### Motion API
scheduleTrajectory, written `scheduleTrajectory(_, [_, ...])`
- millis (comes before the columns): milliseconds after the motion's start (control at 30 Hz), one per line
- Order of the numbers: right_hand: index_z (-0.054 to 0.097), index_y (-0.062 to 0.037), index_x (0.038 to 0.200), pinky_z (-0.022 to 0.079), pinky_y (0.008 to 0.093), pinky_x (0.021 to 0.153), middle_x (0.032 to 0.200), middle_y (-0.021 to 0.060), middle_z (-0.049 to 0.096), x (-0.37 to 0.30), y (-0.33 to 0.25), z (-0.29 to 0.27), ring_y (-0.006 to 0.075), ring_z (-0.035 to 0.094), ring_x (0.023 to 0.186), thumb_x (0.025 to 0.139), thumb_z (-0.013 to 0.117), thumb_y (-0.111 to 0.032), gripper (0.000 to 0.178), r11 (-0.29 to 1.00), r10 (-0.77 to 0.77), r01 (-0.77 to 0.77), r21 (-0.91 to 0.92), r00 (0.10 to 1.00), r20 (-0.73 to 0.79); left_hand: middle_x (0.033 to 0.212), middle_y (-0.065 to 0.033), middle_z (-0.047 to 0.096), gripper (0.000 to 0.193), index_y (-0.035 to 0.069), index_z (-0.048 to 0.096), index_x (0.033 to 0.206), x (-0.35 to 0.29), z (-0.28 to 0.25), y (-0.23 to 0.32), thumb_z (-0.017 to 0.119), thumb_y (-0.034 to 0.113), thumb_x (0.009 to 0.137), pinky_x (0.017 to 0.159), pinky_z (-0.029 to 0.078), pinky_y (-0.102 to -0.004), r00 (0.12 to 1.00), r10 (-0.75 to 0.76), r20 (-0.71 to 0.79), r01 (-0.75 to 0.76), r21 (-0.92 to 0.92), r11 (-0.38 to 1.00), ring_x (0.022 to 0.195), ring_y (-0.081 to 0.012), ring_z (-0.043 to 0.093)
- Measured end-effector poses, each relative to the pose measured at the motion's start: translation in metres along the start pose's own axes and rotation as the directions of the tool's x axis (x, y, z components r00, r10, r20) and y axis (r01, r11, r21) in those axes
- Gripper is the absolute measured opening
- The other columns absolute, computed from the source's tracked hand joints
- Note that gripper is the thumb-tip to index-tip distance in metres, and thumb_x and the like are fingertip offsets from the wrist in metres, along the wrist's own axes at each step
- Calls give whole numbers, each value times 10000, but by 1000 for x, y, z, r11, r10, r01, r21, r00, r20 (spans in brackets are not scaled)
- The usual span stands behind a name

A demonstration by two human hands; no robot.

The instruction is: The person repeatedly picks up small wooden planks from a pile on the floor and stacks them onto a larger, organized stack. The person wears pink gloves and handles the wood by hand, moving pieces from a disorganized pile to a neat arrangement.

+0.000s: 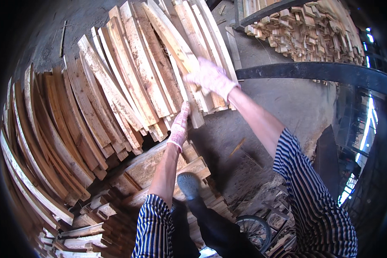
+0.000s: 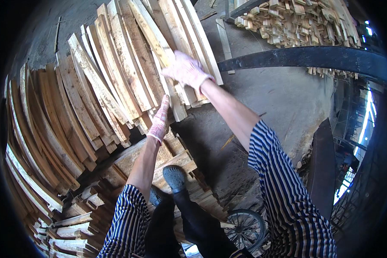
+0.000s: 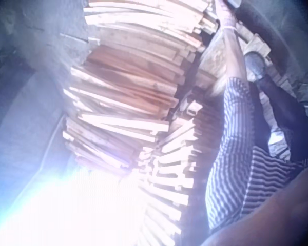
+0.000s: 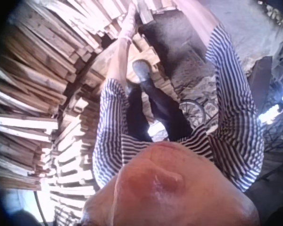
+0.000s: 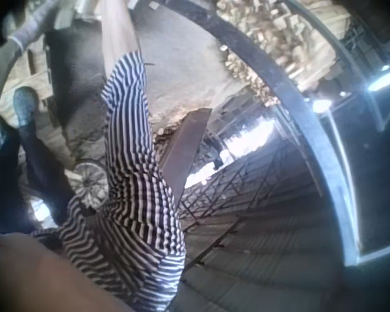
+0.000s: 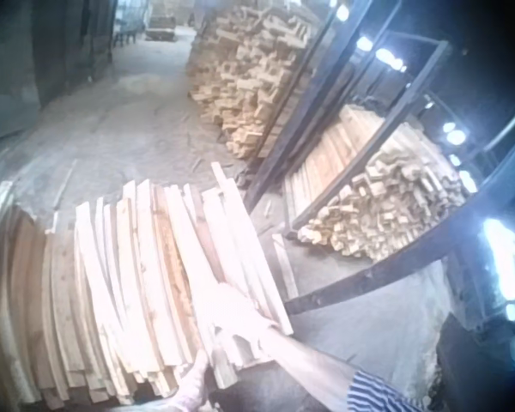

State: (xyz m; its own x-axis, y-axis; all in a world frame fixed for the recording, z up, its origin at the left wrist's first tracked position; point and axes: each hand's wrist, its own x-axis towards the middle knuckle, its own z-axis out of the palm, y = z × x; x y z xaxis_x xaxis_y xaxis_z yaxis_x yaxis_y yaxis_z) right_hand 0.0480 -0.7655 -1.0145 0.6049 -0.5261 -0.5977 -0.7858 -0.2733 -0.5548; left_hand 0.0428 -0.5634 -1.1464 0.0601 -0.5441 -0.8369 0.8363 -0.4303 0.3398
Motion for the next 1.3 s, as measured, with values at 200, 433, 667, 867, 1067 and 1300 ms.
scheduleTrajectory(200, [507, -19, 1314, 463, 434, 1062, 1344, 245, 535, -9, 44, 39, 356, 539, 1266, 785, 748, -346, 667, 970, 95, -153, -191, 955, -282, 1308, -66, 635, 672, 101, 529, 1412, 22, 50, 1, 627, 570, 940, 961, 535, -433, 984, 95, 148, -30, -391, 920, 1132, -244, 633])
scheduleTrajectory(433, [395, -44, 1465, 477, 344, 1045, 1306, 116, 613, -82, 66, 42, 228, 607, 1204, 795, 786, -176, 787, 821, -29, -8, 571, 998, 56, 1130, -130, 697, 572, 79, 566, 1314, -3, -2, 10, 649, 508, 945, 814, 617, -466, 985, 127, 113, -68, -420, 905, 966, -257, 716])
scheduleTrajectory(667, [325, 40, 1523, 406, 298, 1098, 1382, 162, 564, -90, 174, 56, 216, 556, 1252, 832, 795, -320, 910, 449, 132, -126, 885, 988, 74, 1439, -114, 566, 559, 51, 553, 1418, -2, 55, 35, 608, 414, 996, 1175, 313, -339, 949, 300, 102, -311, 118, 943, 1341, -226, 501])
scheduleTrajectory(867, [347, 91, 1492, 423, 323, 1072, 1375, 182, 567, -99, 120, 42, 212, 554, 1261, 821, 792, -431, 960, 635, 189, -183, 750, 979, 78, 1298, -109, 644, 504, 22, 591, 1351, 3, 25, 32, 656, 341, 966, 1028, 463, -359, 972, 195, 130, -179, -124, 976, 1176, -224, 600])
scheduleTrajectory(1067, [487, -6, 1445, 481, 322, 1022, 1298, 93, 624, -213, 101, 44, 205, 569, 1216, 919, 694, -370, 672, 493, -210, -140, 859, 939, 274, 1165, -158, 692, 574, 2, 543, 1360, -168, -8, 38, 728, 315, 915, 818, 624, -502, 954, -70, 291, 114, -135, 984, 1007, -310, 707])
scheduleTrajectory(1300, [294, -58, 1538, 547, 304, 958, 1259, 131, 630, -261, 2, 58, 197, 646, 1109, 816, 826, -153, 901, 129, 94, -323, 938, 945, 313, 1143, -76, 677, 556, 20, 571, 1314, -274, 20, 31, 786, 284, 875, 902, 535, -329, 995, -61, 83, 51, 113, 992, 1014, -183, 650])
